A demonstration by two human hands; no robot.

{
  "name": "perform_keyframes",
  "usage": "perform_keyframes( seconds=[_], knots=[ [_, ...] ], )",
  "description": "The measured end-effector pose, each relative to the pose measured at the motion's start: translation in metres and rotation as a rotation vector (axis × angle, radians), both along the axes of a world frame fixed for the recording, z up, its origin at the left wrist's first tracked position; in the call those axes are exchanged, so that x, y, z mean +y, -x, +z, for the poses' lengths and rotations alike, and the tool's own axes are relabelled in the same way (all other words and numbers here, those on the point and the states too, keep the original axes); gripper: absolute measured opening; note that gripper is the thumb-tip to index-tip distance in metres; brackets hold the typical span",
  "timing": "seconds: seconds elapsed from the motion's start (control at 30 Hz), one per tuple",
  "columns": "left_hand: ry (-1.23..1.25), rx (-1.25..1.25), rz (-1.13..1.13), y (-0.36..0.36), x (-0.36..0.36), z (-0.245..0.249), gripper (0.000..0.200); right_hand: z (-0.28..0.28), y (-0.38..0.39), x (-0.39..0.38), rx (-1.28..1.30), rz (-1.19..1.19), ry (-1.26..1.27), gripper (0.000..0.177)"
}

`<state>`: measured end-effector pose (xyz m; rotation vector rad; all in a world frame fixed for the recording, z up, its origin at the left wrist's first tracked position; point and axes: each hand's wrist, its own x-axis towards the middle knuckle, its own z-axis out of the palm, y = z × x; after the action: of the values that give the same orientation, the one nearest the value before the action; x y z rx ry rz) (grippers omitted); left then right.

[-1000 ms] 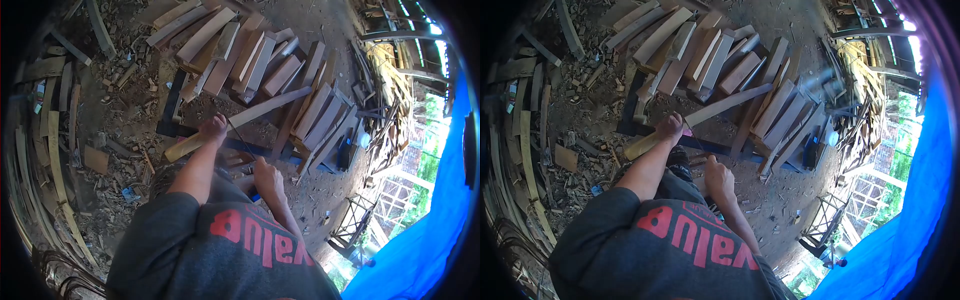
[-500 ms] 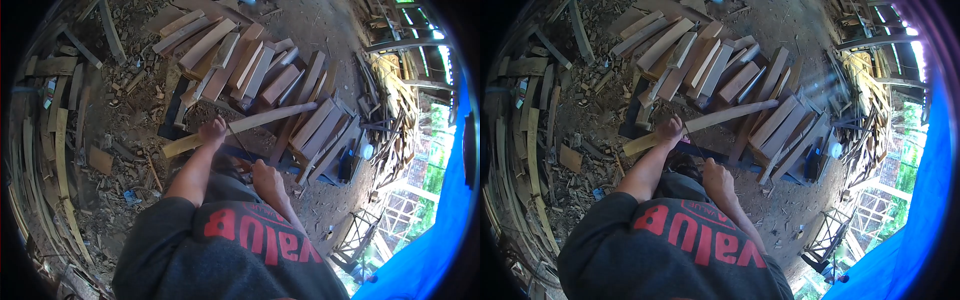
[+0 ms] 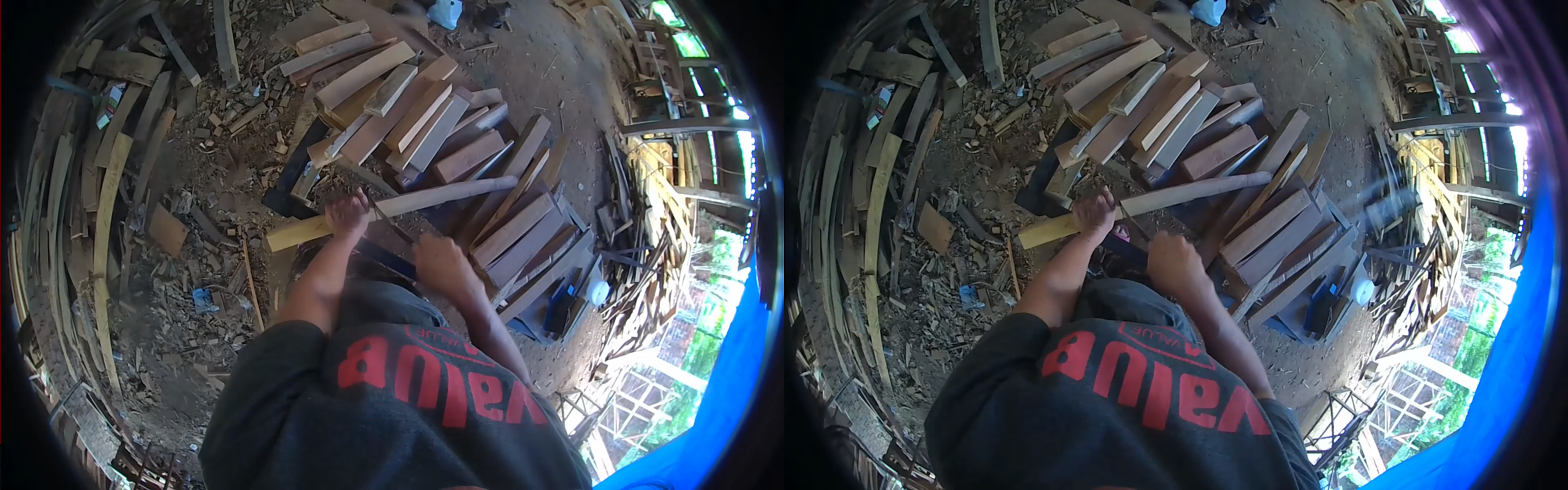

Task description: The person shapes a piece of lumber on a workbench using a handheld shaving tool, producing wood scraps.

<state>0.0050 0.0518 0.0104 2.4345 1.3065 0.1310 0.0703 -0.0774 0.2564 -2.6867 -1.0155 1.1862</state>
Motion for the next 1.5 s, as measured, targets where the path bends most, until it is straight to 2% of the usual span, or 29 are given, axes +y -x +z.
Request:
perform_keyframes(
  seconds=[0.1,0.2,0.23,0.3,0.33,0.4,0.43,0.53,0.6,0.63,0.67,0.7,0.77,0.8,0.83,0.9,0.93,0.97,1.03,1.07,1.1,1.17,1.2,1.23,1.3,1.37,1.43,1.47,1.5],
  knots=[
    [-0.008,0.042,0.021,0.000,-0.002,0.001,0.053,0.016,-0.008,0.020,-0.083,-0.055,0.015,0.024],
    [0.054,0.060,0.014,0.000,0.002,-0.001,0.053,0.017,0.015,0.028,-0.079,0.148,0.086,0.023],
    [-0.021,-0.003,0.014,0.000,0.001,-0.003,0.052,0.022,0.018,0.030,-0.080,0.153,0.085,0.023],
    [-0.094,-0.062,0.008,0.002,0.002,-0.002,0.052,0.037,0.017,0.031,-0.060,0.045,0.099,0.021],
    [-0.063,-0.022,-0.023,0.003,0.002,0.000,0.051,0.010,0.002,0.010,-0.119,0.197,0.108,0.021],
    [-0.025,0.015,-0.058,0.004,0.004,-0.001,0.051,0.075,-0.006,0.021,-0.182,0.086,-0.011,0.019],
    [0.051,0.038,-0.056,0.004,0.005,-0.003,0.051,0.079,-0.010,0.014,-0.185,0.079,-0.004,0.019],
    [0.212,0.052,-0.089,-0.001,0.017,0.006,0.051,0.088,-0.026,-0.012,-0.253,-0.046,-0.207,0.020],
    [0.298,0.058,-0.112,0.003,0.024,0.002,0.051,0.084,-0.036,-0.025,0.051,-0.292,-0.193,0.020],
    [0.342,-0.076,-0.083,0.007,0.023,-0.013,0.051,0.083,-0.037,-0.030,0.051,-0.290,-0.193,0.020],
    [0.384,-0.208,-0.055,0.011,0.026,-0.007,0.053,0.083,-0.036,-0.034,0.167,-0.448,-0.186,0.022],
    [0.378,-0.206,-0.054,0.014,0.030,-0.001,0.053,0.082,-0.036,-0.039,0.285,-0.606,-0.182,0.024],
    [1.129,-0.658,0.245,0.021,0.045,0.026,0.060,0.076,-0.034,-0.051,0.403,-0.663,-0.219,0.023],
    [1.376,-0.739,0.290,0.023,0.057,0.057,0.057,0.072,-0.031,-0.055,0.517,-0.717,-0.248,0.021],
    [1.368,-0.738,0.284,0.024,0.065,0.078,0.057,0.070,-0.027,-0.056,0.520,-0.717,-0.258,0.021],
    [1.539,-0.789,0.183,0.019,0.076,0.104,0.051,0.066,-0.024,-0.057,0.586,-0.699,-0.256,0.020],
    [1.622,-0.812,0.111,0.018,0.082,0.098,0.038,0.063,-0.025,-0.059,0.640,-0.699,-0.287,0.020],
    [1.614,-0.819,0.106,0.019,0.086,0.099,0.038,0.060,-0.027,-0.060,0.638,-0.692,-0.294,0.020],
    [1.639,-0.887,0.147,0.018,0.093,0.102,0.025,0.055,-0.034,-0.063,0.622,-0.785,-0.506,0.017],
    [1.711,-0.993,0.241,0.018,0.097,0.119,0.012,0.047,-0.040,-0.065,0.553,-0.848,-0.646,0.019],
    [1.702,-1.004,0.235,0.016,0.100,0.131,0.012,0.042,-0.050,-0.069,0.552,-0.837,-0.654,0.019],
    [1.757,-1.191,0.148,0.008,0.103,0.151,0.013,0.037,-0.074,-0.073,0.642,-0.963,-1.042,0.023],
    [1.752,-1.200,0.142,0.002,0.104,0.168,0.013,0.035,-0.085,-0.069,0.615,-1.041,-1.252,0.024],
    [1.733,-1.250,0.107,-0.005,0.103,0.186,0.013,0.039,-0.097,-0.064,0.615,-1.030,-1.255,0.024],
    [1.702,-1.312,0.075,-0.020,0.103,0.221,0.013,0.053,-0.121,-0.048,0.775,-1.101,-1.614,0.027],
    [1.620,-1.398,-0.023,-0.030,0.104,0.256,0.019,0.085,-0.137,-0.027,0.651,-1.028,-1.690,0.028],
    [1.560,-1.373,-0.181,-0.024,0.113,0.312,0.024,0.104,-0.196,-0.052,0.836,-0.487,-1.771,0.030],
    [1.552,-1.380,-0.167,-0.020,0.119,0.329,0.024,0.134,-0.219,-0.067,1.031,-0.384,-1.843,0.021],
    [1.449,-1.362,-0.264,-0.017,0.125,0.342,0.026,0.182,-0.239,-0.085,1.315,-0.398,-1.930,0.012]
  ],
)
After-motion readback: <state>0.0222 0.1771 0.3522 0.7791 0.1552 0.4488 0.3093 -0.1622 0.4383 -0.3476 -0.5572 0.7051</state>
